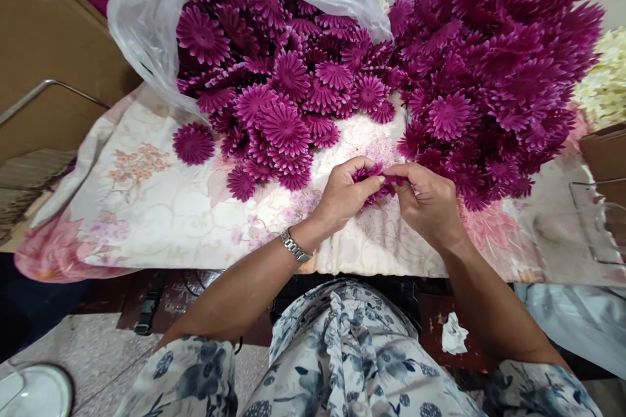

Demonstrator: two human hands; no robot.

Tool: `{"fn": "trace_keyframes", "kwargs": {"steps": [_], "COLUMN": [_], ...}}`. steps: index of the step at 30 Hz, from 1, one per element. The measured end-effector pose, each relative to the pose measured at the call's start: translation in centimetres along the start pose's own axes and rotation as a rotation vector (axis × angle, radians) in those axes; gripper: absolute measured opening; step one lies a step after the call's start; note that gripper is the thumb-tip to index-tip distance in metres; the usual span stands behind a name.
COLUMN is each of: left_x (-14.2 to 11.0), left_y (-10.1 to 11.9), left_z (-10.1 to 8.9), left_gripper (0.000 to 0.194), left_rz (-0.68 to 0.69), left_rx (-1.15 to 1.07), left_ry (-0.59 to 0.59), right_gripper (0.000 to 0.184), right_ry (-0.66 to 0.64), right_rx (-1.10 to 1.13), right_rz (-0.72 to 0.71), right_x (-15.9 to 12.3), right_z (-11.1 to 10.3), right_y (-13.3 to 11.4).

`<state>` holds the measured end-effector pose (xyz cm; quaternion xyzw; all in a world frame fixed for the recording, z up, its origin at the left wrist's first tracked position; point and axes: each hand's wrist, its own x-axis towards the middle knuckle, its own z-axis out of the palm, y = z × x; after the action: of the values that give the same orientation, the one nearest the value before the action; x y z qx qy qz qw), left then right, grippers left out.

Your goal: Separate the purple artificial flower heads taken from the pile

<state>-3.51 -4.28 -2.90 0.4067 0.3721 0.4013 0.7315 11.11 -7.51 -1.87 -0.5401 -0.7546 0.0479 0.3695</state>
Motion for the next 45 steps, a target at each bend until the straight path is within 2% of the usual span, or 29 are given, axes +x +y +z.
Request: {"fn": "trace_keyframes", "kwargs": {"steps": [2,5,7,9,15,17,21,26,30,33,35,36,38,40,43,45], "left_x": [0.0,-0.1,-0.1,-0.2,-0.1,-0.1,0.0,0.2,0.4,0.2,0.0,-0.1,-0.2,-0.3,-0.3,-0.2], "left_y": [0.1,0.4,0.7,0.8,0.6,0.6,1.1,1.1,0.8,1.1,1.3,1.4,1.4,1.3,1.0,0.8], "left_z": [0.0,0.0,0.1,0.1,-0.1,-0.2,-0.2,-0.2,-0.3,-0.3,-0.3,-0.2,-0.1,0.0,0.0,-0.1], "left_gripper": [0.013,0.013,0.014,0.014,0.019,0.019,0.016,0.010,0.020,0.015,0.004,0.006,0.022,0.026,0.020,0.019], "left_rz": [-0.001,-0.020,-0.033,-0.041,-0.047,-0.021,0.057,0.081,0.084,0.012,-0.052,-0.079,-0.106,-0.122,-0.095,-0.030], "left_rx": [-0.032,-0.107,-0.125,-0.124,-0.162,-0.179,-0.204,-0.158,-0.118,-0.100,-0.107,-0.110,-0.084,-0.018,0.071,0.102], "left_ry": [0.039,0.072,0.091,0.092,0.132,0.164,0.256,0.268,0.220,0.192,0.159,0.123,0.039,-0.005,0.026,0.043], "right_gripper": [0.023,0.011,0.009,0.010,0.009,0.010,0.012,0.015,0.020,0.023,0.023,0.024,0.027,0.029,0.033,0.033], "right_ry": [-0.028,-0.028,-0.015,-0.002,0.009,0.011,0.030,0.017,-0.021,-0.069,-0.087,-0.092,-0.094,-0.093,-0.085,-0.104], "right_rx": [0.048,0.175,0.273,0.321,0.191,0.165,0.201,0.412,0.410,0.339,0.267,0.232,0.187,0.192,0.242,0.321], "right_rz": [0.050,0.232,0.342,0.381,0.239,0.231,0.335,0.459,0.478,0.448,0.403,0.372,0.305,0.254,0.229,0.256], "right_x": [0.0,-0.1,-0.2,-0.2,0.2,0.3,0.1,0.1,0.5,0.8,0.9,1.0,1.0,1.0,0.7,0.5], "right_z": [0.0,0.1,0.2,0.3,-0.2,-0.5,-1.0,-1.0,-0.8,-0.7,-0.7,-0.6,-0.5,-0.3,-0.1,0.1], "right_y": [0.0,0.3,0.5,0.6,0.0,0.0,0.8,1.6,1.1,0.5,0.1,-0.1,-0.4,-0.6,-0.3,0.1]}}
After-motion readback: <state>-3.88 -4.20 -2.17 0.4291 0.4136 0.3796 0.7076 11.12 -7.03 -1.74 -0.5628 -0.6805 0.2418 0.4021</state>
